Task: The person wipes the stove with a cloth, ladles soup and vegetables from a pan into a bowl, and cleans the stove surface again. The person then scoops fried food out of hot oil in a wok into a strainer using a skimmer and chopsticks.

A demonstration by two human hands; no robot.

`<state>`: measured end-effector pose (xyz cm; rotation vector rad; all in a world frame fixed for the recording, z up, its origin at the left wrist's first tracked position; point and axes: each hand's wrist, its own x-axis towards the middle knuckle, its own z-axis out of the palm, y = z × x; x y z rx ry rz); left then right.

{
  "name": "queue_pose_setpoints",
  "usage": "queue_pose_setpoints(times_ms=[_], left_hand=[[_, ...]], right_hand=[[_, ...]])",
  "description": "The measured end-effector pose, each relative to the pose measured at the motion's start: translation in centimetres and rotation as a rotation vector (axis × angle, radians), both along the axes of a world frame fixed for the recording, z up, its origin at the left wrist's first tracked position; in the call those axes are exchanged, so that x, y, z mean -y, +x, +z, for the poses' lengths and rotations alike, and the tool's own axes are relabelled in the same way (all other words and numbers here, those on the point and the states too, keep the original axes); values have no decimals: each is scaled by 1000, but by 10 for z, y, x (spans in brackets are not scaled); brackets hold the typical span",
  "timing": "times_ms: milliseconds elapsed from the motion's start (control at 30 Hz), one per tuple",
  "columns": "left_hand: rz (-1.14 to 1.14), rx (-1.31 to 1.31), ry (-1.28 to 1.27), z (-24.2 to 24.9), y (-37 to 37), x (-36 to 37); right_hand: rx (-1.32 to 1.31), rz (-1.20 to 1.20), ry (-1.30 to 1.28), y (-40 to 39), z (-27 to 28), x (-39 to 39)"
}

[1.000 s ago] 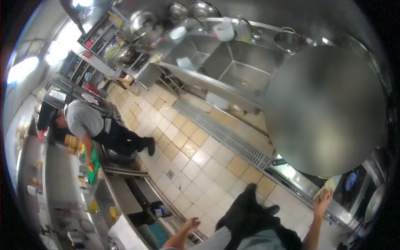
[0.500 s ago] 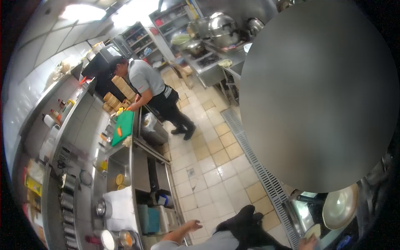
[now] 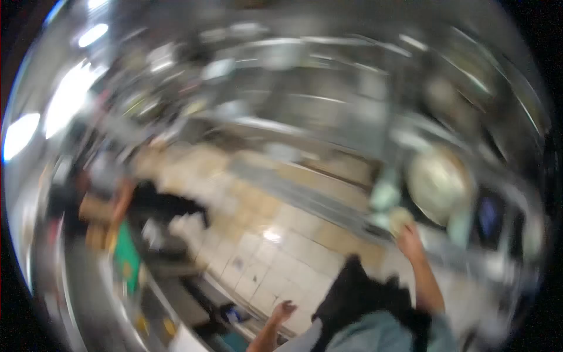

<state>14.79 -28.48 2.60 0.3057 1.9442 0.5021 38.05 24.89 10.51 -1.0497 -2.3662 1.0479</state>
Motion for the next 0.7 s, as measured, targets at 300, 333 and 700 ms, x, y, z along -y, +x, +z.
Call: queue_pose_setpoints(times_ms=[300,333,700], left_hand=[[-490,-70,46,-42,-14,-45],[-429,-82,11,-38,10,-63],[-945,-382,218,-99,105,-95]], right_hand=[[326,-213,149,179,-23,5],[307,-242,176,215,-24,3],[352,-618,198,525,-35,-23]])
